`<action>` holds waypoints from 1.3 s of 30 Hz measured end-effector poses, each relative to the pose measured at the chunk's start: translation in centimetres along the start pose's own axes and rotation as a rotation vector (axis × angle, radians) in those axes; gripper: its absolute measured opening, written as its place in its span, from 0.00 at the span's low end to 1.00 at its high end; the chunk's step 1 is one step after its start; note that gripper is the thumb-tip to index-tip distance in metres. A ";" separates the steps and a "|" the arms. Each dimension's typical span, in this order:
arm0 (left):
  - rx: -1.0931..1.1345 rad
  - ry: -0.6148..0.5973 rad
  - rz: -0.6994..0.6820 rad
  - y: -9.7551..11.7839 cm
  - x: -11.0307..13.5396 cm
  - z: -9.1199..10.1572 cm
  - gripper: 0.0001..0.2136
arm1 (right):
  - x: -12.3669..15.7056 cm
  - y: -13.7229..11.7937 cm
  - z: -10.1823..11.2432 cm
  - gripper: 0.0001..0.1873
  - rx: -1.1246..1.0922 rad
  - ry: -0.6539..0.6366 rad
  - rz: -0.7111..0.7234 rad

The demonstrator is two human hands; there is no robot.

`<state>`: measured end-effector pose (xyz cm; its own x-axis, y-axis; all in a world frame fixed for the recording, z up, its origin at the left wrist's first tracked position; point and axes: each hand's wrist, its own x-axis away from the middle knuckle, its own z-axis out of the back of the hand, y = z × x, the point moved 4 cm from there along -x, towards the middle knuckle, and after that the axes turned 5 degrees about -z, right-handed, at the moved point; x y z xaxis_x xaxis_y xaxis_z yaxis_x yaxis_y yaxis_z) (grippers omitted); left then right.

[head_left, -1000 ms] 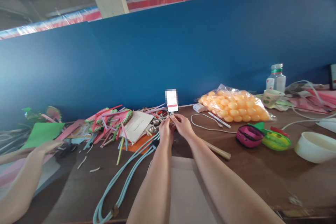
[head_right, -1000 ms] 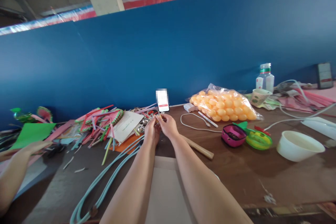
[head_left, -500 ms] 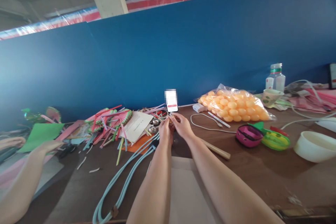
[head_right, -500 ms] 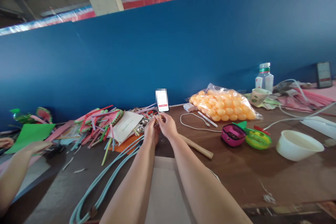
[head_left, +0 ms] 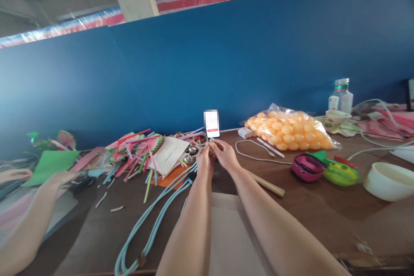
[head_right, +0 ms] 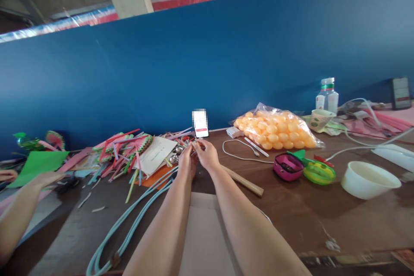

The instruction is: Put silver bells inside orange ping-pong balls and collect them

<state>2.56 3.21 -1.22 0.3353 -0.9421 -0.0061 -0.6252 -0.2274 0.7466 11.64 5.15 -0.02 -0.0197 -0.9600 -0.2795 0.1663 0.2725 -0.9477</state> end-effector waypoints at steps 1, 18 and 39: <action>0.000 -0.007 -0.001 0.0 0.0 0.0 0.15 | 0.0 0.0 0.0 0.15 -0.001 0.000 0.001; 0.025 0.013 0.014 0.1 0.2 -0.1 0.14 | 0.1 -0.5 0.1 0.12 0.037 -0.002 -0.018; 0.018 0.013 0.004 0.3 0.3 -0.2 0.13 | 0.2 -0.2 -0.2 0.16 -0.074 -0.028 -0.068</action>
<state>2.64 2.97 -0.89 0.3420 -0.9397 0.0060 -0.6389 -0.2278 0.7347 11.44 4.91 0.06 -0.0007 -0.9776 -0.2103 0.0923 0.2093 -0.9735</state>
